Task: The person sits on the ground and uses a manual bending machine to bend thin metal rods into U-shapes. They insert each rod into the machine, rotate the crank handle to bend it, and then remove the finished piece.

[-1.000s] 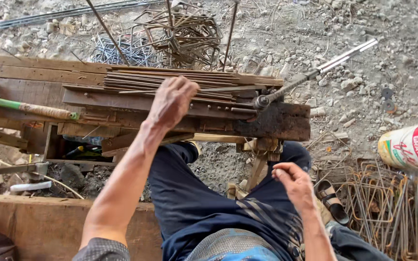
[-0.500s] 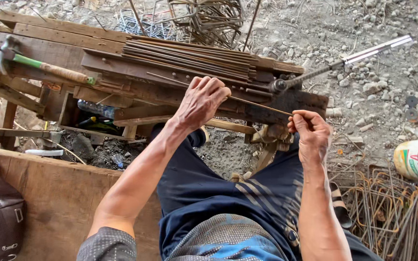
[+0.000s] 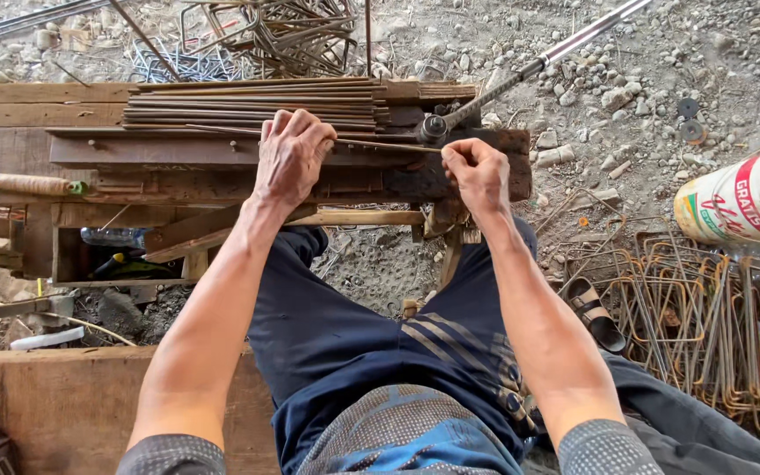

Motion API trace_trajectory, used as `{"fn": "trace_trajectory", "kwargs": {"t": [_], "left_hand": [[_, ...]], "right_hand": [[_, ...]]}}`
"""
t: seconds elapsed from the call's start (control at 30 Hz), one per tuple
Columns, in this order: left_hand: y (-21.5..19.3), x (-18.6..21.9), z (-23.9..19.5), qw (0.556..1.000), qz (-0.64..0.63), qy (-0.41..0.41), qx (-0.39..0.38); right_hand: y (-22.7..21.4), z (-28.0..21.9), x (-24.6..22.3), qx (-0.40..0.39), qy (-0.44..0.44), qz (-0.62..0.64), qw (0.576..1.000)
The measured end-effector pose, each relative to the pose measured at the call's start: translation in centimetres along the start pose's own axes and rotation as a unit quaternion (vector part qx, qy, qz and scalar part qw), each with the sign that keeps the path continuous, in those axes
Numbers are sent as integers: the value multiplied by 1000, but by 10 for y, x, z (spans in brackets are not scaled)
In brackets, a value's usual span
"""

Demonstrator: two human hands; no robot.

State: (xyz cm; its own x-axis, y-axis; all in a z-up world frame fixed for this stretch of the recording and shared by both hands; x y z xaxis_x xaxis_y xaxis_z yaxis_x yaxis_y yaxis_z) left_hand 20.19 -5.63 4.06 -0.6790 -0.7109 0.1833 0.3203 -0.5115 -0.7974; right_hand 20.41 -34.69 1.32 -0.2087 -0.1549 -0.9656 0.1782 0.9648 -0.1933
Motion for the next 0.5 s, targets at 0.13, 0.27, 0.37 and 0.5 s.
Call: {"fn": "trace_trajectory", "kwargs": {"t": [0.13,0.27,0.37,0.5], "left_hand": [[9,-9,-2,999,2,-34,13],[18,-20,-17,996,-20,-78,28],[15,-21,-24,995,-52,-81,38],[20,-31,-27,991,-78,-100,34]], "right_hand": [[13,35,34,9,-11,-5,1000],[12,38,48,25,18,15,999],[5,22,32,23,44,53,997],[4,14,31,16,51,62,997]]}}
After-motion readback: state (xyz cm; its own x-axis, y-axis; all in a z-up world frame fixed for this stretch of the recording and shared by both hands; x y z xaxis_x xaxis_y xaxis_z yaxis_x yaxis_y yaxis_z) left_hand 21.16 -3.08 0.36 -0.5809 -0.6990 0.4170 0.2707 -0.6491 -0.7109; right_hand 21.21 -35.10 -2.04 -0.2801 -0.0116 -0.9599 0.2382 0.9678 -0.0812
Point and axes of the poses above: each hand's wrist, its own z-axis towards the middle knuckle, its own y-axis out of the palm, x = y × z, the point moved 5 cm from there along z, towards the middle knuckle, and after that the axes turned 12 degrees about y, right-handed, at the moved point
